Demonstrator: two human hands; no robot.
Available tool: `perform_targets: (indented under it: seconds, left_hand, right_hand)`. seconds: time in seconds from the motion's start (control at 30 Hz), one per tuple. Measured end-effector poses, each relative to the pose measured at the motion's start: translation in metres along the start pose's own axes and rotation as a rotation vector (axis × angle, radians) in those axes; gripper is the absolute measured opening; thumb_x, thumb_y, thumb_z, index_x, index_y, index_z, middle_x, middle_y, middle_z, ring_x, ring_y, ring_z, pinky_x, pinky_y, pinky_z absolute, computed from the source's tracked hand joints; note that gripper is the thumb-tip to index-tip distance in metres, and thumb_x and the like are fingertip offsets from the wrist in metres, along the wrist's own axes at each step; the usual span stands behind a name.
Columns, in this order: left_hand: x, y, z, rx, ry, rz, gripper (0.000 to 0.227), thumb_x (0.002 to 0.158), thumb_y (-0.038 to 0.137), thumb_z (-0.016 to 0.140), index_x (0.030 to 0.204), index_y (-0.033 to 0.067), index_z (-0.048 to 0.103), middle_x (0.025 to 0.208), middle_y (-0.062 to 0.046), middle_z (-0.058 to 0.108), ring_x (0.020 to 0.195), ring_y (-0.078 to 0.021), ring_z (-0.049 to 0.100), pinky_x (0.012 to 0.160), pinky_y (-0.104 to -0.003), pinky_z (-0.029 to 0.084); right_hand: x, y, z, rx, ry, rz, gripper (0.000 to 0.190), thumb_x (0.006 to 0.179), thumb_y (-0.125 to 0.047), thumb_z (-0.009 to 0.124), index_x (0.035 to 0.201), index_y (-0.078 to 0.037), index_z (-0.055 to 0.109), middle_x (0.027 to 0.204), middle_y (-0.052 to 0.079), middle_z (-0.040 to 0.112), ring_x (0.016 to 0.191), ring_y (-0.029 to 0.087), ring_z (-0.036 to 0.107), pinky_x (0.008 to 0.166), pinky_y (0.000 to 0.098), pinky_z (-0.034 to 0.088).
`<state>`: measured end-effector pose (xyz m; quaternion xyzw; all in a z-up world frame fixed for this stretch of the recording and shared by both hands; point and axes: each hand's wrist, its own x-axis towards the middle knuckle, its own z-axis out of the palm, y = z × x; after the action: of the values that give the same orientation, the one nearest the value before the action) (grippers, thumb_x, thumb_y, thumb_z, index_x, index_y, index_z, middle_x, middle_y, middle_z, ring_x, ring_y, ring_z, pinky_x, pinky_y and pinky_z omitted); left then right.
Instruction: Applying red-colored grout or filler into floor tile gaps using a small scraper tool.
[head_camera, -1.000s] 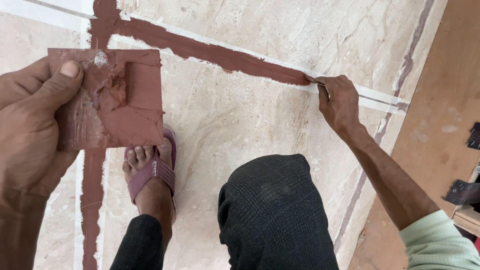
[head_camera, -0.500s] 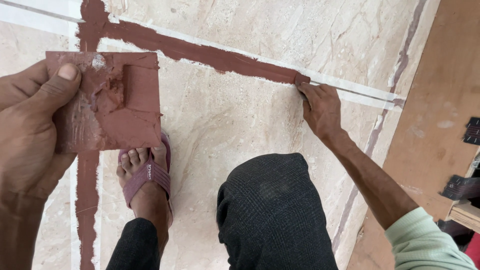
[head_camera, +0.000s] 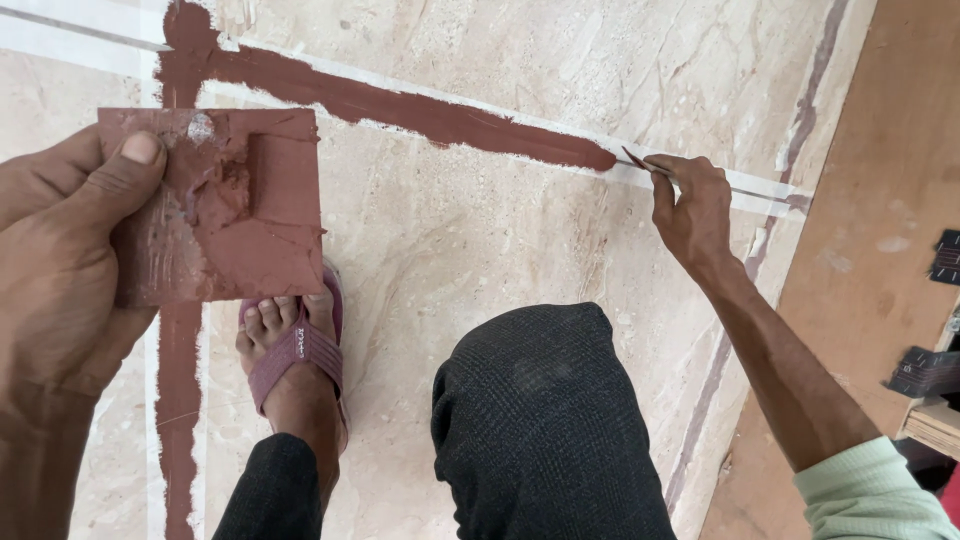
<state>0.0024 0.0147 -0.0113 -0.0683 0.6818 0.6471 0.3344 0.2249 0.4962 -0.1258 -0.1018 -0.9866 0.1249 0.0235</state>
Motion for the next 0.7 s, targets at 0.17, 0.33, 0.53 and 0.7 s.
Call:
perform_targets:
  seconds: [0.17, 0.33, 0.53, 0.7]
  left_hand:
    - [0.004, -0.008, 0.008, -0.196, 0.047, -0.097, 0.031, 0.106, 0.016, 0.047, 0.124, -0.0033, 0.064, 0.115, -0.018, 0.074, 0.083, -0.0112, 0.077, 0.068, -0.025, 0.065]
    - [0.012, -0.004, 0.035, -0.798, -0.301, -0.124, 0.033, 0.107, 0.016, 0.048, 0.126, -0.0058, 0.064, 0.115, -0.018, 0.074, 0.083, -0.016, 0.075, 0.071, -0.028, 0.067]
    - [0.016, 0.009, 0.058, -0.722, -0.242, -0.205, 0.038, 0.107, 0.021, 0.047, 0.129, -0.0054, 0.062, 0.111, -0.014, 0.072, 0.089, -0.0137, 0.072, 0.074, -0.027, 0.065]
    - [0.015, 0.002, 0.051, -0.75, -0.221, -0.214, 0.035, 0.107, 0.021, 0.049, 0.124, -0.0063, 0.064, 0.107, -0.016, 0.073, 0.085, -0.0139, 0.073, 0.072, -0.026, 0.066]
  right_hand:
    - [0.025, -0.071, -0.025, 0.387, 0.031, 0.231, 0.02, 0.107, -0.002, 0.069, 0.127, -0.002, 0.074, 0.11, 0.015, 0.077, 0.094, 0.021, 0.069, 0.079, 0.035, 0.056]
    - [0.068, -0.186, -0.051, 0.701, 0.23, -0.115, 0.023, 0.106, 0.002, 0.065, 0.127, -0.006, 0.069, 0.119, 0.011, 0.075, 0.091, 0.017, 0.072, 0.066, 0.0226, 0.056]
    - [0.088, -0.255, -0.064, 0.44, 0.344, -0.533, 0.031, 0.103, 0.007, 0.072, 0.131, -0.004, 0.067, 0.13, 0.013, 0.072, 0.117, 0.024, 0.069, 0.094, 0.0299, 0.061]
    - [0.08, -0.26, -0.062, 0.412, 0.33, -0.566, 0.027, 0.096, 0.006, 0.074, 0.121, -0.004, 0.071, 0.125, 0.012, 0.073, 0.115, 0.024, 0.068, 0.093, 0.0311, 0.059]
